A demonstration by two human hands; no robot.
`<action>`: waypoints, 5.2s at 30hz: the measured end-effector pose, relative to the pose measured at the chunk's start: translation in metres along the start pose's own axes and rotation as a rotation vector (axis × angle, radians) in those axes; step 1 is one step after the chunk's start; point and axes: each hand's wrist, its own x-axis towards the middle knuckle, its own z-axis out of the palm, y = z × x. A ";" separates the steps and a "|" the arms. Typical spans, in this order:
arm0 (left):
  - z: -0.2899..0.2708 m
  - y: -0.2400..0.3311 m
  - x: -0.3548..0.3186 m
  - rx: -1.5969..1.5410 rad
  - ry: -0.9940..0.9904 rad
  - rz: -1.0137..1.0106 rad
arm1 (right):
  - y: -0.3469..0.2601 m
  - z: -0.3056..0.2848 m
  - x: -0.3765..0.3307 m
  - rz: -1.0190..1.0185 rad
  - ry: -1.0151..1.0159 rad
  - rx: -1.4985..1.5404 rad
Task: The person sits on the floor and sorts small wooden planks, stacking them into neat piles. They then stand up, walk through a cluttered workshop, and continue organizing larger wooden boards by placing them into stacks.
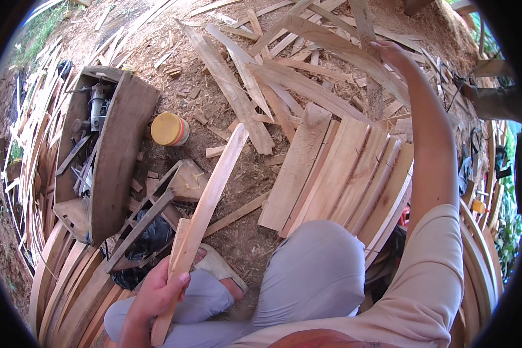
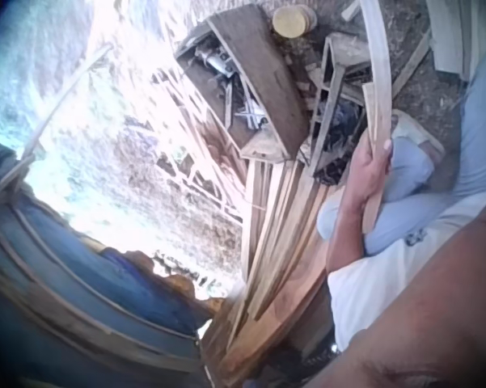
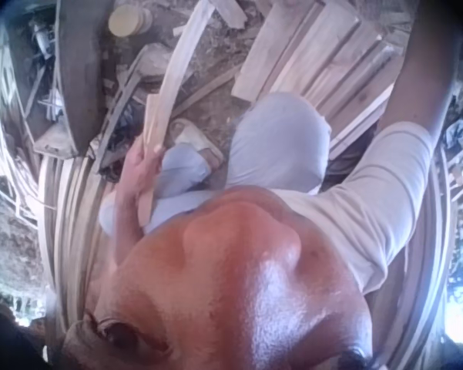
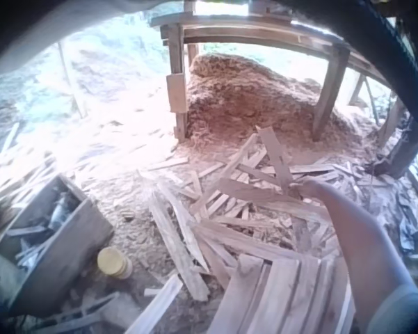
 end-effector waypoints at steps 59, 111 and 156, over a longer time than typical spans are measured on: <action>-0.049 0.079 0.065 -0.206 0.207 0.258 | -0.232 0.252 -0.046 -0.035 0.219 0.057; -0.059 0.054 0.021 -0.143 0.113 0.278 | -0.144 0.252 -0.094 -0.052 0.215 -0.771; -0.050 0.052 0.022 -0.102 0.131 0.265 | -0.271 0.237 -0.047 -0.344 0.292 0.562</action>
